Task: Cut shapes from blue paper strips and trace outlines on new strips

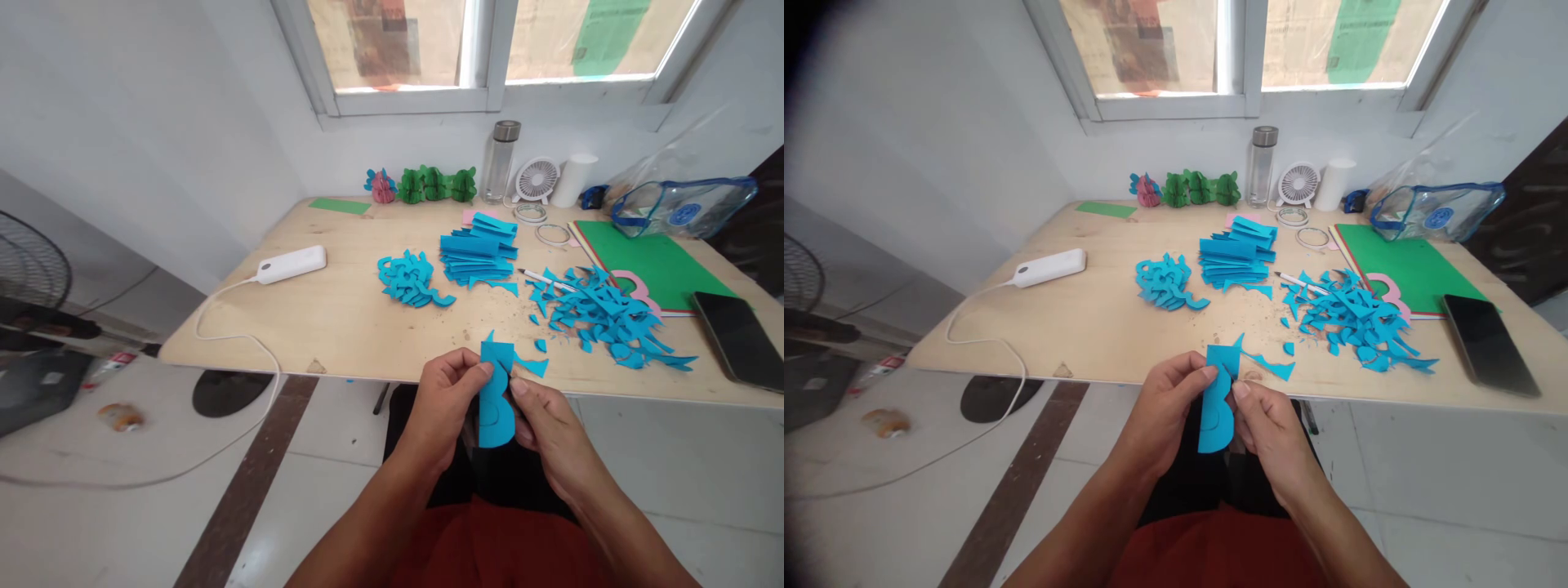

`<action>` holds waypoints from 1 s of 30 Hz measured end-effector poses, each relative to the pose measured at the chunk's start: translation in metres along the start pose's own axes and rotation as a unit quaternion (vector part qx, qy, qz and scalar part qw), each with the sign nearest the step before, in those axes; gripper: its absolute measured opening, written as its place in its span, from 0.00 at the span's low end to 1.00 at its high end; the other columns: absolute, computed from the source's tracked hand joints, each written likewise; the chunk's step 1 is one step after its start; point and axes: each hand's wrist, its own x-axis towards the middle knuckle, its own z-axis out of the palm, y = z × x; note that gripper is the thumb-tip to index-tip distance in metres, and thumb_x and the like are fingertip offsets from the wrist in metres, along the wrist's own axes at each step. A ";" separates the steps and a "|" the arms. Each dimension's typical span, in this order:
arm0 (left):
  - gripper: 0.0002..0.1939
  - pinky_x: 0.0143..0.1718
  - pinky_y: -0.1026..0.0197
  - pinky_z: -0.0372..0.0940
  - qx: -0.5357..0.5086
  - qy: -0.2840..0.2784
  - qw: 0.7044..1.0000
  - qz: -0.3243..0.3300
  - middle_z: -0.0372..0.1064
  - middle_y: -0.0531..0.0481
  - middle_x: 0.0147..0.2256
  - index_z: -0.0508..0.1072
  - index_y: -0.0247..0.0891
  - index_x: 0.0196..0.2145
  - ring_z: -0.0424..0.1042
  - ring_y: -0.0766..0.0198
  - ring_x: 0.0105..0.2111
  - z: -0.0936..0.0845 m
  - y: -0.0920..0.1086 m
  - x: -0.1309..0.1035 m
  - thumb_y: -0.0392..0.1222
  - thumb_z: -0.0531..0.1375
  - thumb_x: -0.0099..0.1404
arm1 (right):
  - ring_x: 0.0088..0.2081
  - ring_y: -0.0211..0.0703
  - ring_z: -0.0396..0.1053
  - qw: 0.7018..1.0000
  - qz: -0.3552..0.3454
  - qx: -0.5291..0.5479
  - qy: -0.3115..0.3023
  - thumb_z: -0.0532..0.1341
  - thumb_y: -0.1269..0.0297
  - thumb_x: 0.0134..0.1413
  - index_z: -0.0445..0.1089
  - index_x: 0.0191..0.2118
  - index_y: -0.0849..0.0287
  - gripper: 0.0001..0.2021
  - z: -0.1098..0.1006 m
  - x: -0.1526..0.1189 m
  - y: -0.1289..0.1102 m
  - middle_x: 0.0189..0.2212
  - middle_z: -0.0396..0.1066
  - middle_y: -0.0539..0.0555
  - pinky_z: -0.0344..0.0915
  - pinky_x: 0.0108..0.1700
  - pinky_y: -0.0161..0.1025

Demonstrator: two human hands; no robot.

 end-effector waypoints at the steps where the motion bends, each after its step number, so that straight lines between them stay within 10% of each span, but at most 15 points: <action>1: 0.13 0.27 0.68 0.57 -0.008 -0.001 1.000 -0.005 0.64 0.55 0.20 0.67 0.35 0.22 0.61 0.71 0.22 0.000 -0.001 0.000 0.45 0.67 0.52 | 0.16 0.29 0.40 1.000 0.000 0.001 -0.001 0.59 0.40 0.54 0.55 0.20 0.57 0.26 0.000 0.000 0.000 0.12 0.47 0.41 0.37 0.19 0.34; 30: 0.16 0.30 0.65 0.55 -0.004 -0.102 0.994 -0.041 0.62 0.54 0.20 0.65 0.35 0.19 0.59 0.70 0.23 -0.008 -0.003 0.003 0.44 0.67 0.53 | 0.18 0.27 0.40 0.995 0.046 0.086 0.008 0.64 0.38 0.46 0.64 0.24 0.61 0.26 0.002 -0.001 -0.004 0.17 0.46 0.42 0.37 0.17 0.29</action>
